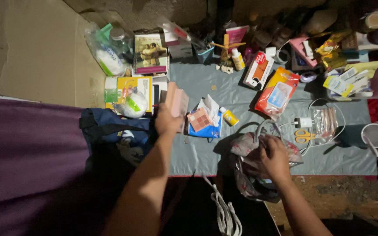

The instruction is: The person organizes various items on a cluttered table, including folding a white cloth, handling a plastic bag, and placing items into a small patterned bag and a larger blue bag. They also move a notebook and other small objects around the table.

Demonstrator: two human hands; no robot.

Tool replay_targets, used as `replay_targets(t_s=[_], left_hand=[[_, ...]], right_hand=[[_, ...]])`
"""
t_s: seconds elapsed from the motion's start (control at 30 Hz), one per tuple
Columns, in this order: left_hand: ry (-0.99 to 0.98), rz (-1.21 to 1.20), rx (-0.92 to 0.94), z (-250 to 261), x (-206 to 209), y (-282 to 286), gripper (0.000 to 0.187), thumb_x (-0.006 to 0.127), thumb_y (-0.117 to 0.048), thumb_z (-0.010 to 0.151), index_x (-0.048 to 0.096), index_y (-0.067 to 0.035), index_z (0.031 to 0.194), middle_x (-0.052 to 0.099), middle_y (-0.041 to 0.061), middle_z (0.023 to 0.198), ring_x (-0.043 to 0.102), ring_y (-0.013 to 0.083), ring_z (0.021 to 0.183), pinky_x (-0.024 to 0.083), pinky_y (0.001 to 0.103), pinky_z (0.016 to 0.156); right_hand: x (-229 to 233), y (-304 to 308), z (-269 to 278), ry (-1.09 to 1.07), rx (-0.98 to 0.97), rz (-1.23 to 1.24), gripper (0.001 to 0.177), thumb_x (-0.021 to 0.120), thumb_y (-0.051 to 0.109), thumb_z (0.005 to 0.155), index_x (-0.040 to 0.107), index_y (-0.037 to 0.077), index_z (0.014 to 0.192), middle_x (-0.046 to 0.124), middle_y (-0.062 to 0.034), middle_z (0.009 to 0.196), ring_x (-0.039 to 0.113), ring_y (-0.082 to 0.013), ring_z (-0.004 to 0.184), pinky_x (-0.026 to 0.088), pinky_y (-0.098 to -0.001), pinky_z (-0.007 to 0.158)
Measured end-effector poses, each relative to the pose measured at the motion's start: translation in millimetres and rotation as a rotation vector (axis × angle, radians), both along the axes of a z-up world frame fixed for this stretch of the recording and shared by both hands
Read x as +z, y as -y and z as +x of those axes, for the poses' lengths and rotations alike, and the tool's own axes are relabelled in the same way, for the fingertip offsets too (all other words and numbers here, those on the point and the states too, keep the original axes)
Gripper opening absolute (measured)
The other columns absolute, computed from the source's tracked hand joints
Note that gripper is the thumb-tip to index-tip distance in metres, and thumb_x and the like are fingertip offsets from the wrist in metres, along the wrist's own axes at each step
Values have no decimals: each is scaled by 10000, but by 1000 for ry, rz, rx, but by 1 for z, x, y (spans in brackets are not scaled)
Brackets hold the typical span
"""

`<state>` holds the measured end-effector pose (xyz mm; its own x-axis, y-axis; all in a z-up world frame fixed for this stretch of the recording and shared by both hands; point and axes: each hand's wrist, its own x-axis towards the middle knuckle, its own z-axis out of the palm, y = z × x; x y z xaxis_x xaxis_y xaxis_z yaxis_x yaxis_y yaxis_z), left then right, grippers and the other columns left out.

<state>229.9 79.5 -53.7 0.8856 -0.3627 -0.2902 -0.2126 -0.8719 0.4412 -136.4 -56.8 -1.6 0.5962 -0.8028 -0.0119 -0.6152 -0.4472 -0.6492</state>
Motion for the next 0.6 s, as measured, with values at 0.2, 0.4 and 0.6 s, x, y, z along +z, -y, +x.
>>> replay_targets(t_s=[0.2,0.4,0.6], left_hand=[[19,-311,-65,13,66,-50,694,907,-289,663,577,-54,1226,716,215,1078,711,412,979,562,460,840],[-712,-715,187,-47,116,-74,386,799,-65,819,587,-8,1136,693,108,941,674,237,809,568,378,668],[-964,-921,-8,-170,143,-3,436,818,-182,784,632,-63,1160,731,91,1062,697,154,939,571,300,828]], right_hand=[[36,-5,3,91,48,11,286,662,87,898,677,17,1174,645,-177,1310,624,-376,1198,499,-443,1012],[78,-23,21,246,-76,477,383,634,208,940,620,121,1313,644,-75,1345,622,-217,1202,586,-371,855],[78,-20,27,432,-415,1049,589,607,304,987,446,133,1527,614,-124,1316,552,-237,1067,496,-358,880]])
